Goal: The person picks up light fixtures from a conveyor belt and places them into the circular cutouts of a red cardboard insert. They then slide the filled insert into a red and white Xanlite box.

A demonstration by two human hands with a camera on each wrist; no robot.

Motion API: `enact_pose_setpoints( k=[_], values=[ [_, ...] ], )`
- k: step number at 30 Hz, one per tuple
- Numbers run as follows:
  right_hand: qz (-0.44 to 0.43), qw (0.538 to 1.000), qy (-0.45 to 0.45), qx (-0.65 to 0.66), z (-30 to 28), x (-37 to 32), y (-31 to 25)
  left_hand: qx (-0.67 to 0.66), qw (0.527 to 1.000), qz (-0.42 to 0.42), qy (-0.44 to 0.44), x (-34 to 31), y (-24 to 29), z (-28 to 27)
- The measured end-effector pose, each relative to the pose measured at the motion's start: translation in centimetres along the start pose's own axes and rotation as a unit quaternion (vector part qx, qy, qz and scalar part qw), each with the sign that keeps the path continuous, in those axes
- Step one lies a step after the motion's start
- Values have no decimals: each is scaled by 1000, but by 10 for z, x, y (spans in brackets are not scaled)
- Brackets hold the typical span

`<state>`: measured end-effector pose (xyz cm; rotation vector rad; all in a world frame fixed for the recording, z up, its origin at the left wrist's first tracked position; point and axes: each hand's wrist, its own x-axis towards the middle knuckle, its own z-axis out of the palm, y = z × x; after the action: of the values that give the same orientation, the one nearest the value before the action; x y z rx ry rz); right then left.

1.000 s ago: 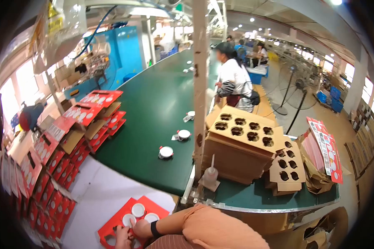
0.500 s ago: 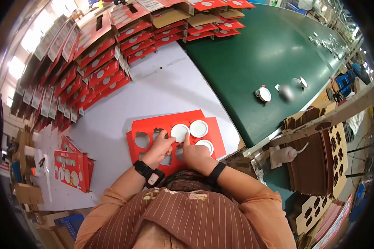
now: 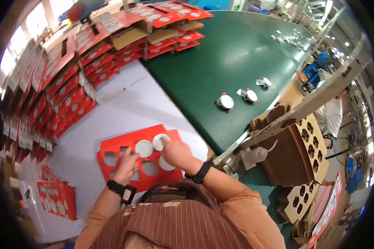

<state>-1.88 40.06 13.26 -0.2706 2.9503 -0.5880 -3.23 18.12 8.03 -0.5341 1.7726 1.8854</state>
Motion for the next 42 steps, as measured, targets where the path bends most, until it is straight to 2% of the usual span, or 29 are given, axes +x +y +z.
enact_pose_setpoints(
  k=[3, 6, 7, 8, 9, 10, 11, 12, 14, 15, 16, 18, 20, 22, 24, 25, 26, 28, 29, 30, 31, 32, 34, 35, 36, 38, 39, 41, 42],
  values=[
    [110, 955, 266, 75, -26, 28, 81, -18, 999, 14, 27, 9, 14, -11],
    [284, 876, 388, -19, -50, 45, 166, 29, 998, 50, 24, 10, 32, -19],
    [344, 854, 388, -35, -49, 51, 197, 52, 996, 41, 62, 48, 9, -33],
    [402, 829, 386, -45, -45, 57, 223, 34, 997, 62, 14, 34, 28, -26],
    [438, 820, 368, -12, -46, 60, 237, 37, 997, 58, 17, 51, 18, -32],
    [472, 812, 342, 28, -46, 63, 246, 68, 995, 57, 34, 66, 6, -40],
    [485, 820, 298, 57, -44, 66, 255, 102, 992, 23, 67, 58, 14, -36],
    [495, 828, 251, 86, -45, 69, 259, 98, 991, 24, 85, 59, 13, -34],
    [471, 838, 213, 174, -45, 71, 266, 138, 983, 48, 106, 82, -10, -52],
    [461, 842, 219, 177, -40, 72, 268, 141, 983, 52, 104, 83, -14, -55],
    [463, 839, 222, 179, -38, 73, 271, 154, 978, 83, 117, 82, -17, -60],
    [407, 860, 158, 265, -35, 73, 271, 167, 971, 115, 130, 71, -11, -58],
    [402, 859, 173, 266, -22, 76, 268, 146, 959, 189, 150, 56, -6, -49],
    [357, 861, 226, 283, -8, 79, 264, 141, 958, 216, 126, 48, -1, -42],
    [314, 860, 213, 342, -7, 74, 241, 132, 955, 245, 102, 40, 6, -29],
    [298, 861, 240, 334, -2, 76, 234, 170, 941, 278, 89, 33, 10, -21],
    [283, 863, 263, 327, 5, 75, 226, 210, 926, 306, 77, 26, 13, -16],
    [183, 845, 323, 385, 21, 72, 212, 256, 836, 476, 100, 37, 9, -5],
    [158, 866, 362, 306, 22, 67, 196, 196, 893, 400, 57, 0, 35, 18],
    [124, 881, 394, 232, 12, 62, 175, 229, 892, 387, 51, -3, 38, 19],
    [147, 875, 328, 324, 3, 53, 154, 236, 876, 418, 44, -8, 40, 24],
    [108, 874, 306, 363, -12, 40, 125, 258, 840, 475, 55, -3, 37, 27],
    [65, 855, 211, 469, -24, 19, 87, 244, 861, 446, 11, -30, 56, 43],
    [29, 862, 209, 462, -21, 13, 76, 221, 856, 466, -21, -37, 62, 49],
    [-6, 867, 209, 452, -17, 6, 67, 226, 864, 447, -45, -44, 65, 52],
    [-104, 900, 213, 366, -22, -9, 46, 249, 840, 481, -23, -57, 69, 62],
    [-109, 908, 193, 356, -29, -18, 34, 249, 841, 479, -17, -55, 70, 63],
    [-138, 904, 170, 368, -38, -29, 19, 264, 785, 557, -65, -50, 66, 61],
    [-160, 905, 166, 358, -42, -31, 16, 265, 786, 556, -61, -50, 62, 58]
  ],
)
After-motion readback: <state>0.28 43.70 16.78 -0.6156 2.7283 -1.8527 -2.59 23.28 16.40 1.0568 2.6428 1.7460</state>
